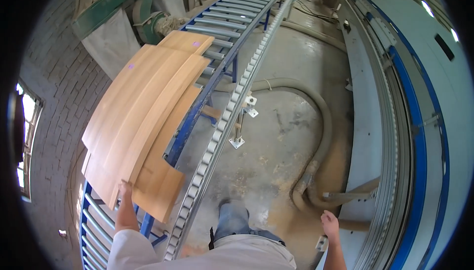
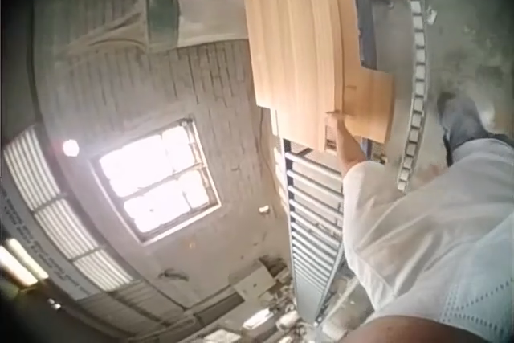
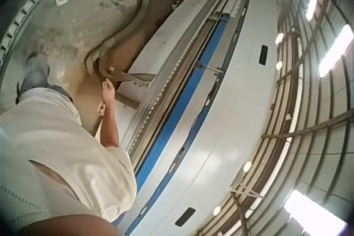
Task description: Moving large wooden furniture panels from a processing machine to a roller conveyor belt.
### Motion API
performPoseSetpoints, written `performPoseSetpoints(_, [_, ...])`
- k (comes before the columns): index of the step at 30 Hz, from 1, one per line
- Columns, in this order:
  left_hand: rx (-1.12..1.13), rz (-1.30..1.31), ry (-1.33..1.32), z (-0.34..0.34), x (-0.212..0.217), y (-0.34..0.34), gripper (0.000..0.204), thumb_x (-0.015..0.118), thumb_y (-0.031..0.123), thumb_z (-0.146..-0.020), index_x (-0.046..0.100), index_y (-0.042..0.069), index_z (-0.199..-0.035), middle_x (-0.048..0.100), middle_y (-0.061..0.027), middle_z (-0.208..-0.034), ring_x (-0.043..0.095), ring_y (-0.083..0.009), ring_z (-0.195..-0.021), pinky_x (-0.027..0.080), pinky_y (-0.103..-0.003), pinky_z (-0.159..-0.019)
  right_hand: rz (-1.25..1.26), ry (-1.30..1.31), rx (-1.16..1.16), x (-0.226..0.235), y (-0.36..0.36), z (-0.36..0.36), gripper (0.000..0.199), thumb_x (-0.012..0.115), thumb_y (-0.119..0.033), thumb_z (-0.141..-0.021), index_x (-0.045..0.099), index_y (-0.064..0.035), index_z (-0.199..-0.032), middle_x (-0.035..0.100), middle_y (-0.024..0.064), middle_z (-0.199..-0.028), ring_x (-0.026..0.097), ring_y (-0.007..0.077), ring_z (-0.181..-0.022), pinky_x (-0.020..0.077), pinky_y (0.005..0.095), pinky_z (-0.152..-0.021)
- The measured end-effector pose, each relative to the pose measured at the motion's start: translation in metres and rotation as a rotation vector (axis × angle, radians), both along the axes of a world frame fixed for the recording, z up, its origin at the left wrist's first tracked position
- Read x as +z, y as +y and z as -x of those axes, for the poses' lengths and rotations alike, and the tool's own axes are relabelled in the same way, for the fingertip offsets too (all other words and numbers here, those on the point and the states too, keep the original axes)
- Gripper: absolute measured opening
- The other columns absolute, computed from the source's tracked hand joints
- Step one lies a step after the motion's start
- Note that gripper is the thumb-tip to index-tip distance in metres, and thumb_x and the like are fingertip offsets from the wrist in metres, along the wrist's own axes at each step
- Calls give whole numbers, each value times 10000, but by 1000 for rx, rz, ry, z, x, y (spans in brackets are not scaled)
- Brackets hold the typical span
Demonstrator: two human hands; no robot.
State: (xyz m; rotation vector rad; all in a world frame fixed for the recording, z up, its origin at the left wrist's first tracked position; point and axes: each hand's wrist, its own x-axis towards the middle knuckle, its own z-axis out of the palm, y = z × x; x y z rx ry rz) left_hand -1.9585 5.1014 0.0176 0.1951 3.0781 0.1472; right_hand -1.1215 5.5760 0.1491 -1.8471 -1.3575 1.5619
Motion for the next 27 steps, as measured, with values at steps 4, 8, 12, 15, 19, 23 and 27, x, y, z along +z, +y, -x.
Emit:
performPoseSetpoints(4, [307, -352, 69, 10, -5, 137, 506, 468, 321, -956, 440, -98, -1238, 575, -291, -1088, 579, -375, -1011, 469, -464, -861, -63, 0, 10, 44, 111, 56, 350, 547, -94, -924, 532, -4, -1261, 563, -44, -854, 501, 37, -679, 405, 187, -572])
performPoseSetpoints(8, [401, -729, -148, 19, 7, 260, 639, 389, 390, -980, 345, -155, -1311, 488, -350, -1262, 466, -445, -1211, 366, -459, -1028, -241, -293, 254, 25, 211, 86, 369, 619, -104, -886, 577, 39, -1224, 666, 106, -1053, 634, 163, -926, 500, 278, -823])
performPoseSetpoints(12, [404, -561, 66, 52, 10, 331, 687, 415, 388, -969, 300, -190, -1322, 393, -373, -1353, 398, -472, -1271, 327, -471, -1071, -167, -296, 355, -3, 286, 117, 354, 640, -136, -862, 609, 4, -1186, 655, 31, -910, 591, 97, -787, 499, 259, -695])
performPoseSetpoints(15, [349, -558, -3, 69, 6, 417, 686, 417, 384, -970, 301, -198, -1315, 392, -378, -1348, 403, -476, -1262, 330, -482, -1066, 57, -350, 302, 6, 330, 121, 443, 646, -150, -852, 567, 51, -1238, 670, 157, -1120, 641, 222, -1022, 489, 307, -882])
performPoseSetpoints(19, [382, -595, -49, 89, 8, 541, 666, 429, 363, -970, 318, -209, -1293, 399, -391, -1333, 407, -481, -1255, 334, -486, -1061, 187, -304, 118, -5, 371, 113, 436, 646, -164, -841, 585, 26, -1229, 689, 148, -1055, 656, 202, -911, 505, 299, -785])
performPoseSetpoints(23, [334, -687, -13, 121, 10, 634, 657, 473, 347, -968, 329, -204, -1296, 428, -371, -1324, 457, -437, -1233, 375, -453, -1033, 294, -408, 241, -52, 412, 92, 428, 620, -217, -835, 608, -10, -1210, 704, 124, -939, 634, 164, -666, 505, 302, -607])
performPoseSetpoints(27, [352, -774, 8, 150, -2, 743, 619, 476, 334, -965, 372, -208, -1244, 448, -391, -1273, 463, -459, -1211, 379, -470, -1022, 420, -555, 363, -92, 491, 74, 433, 644, -260, -837, 617, -86, -1233, 712, 115, -937, 663, 183, -715, 538, 326, -658])
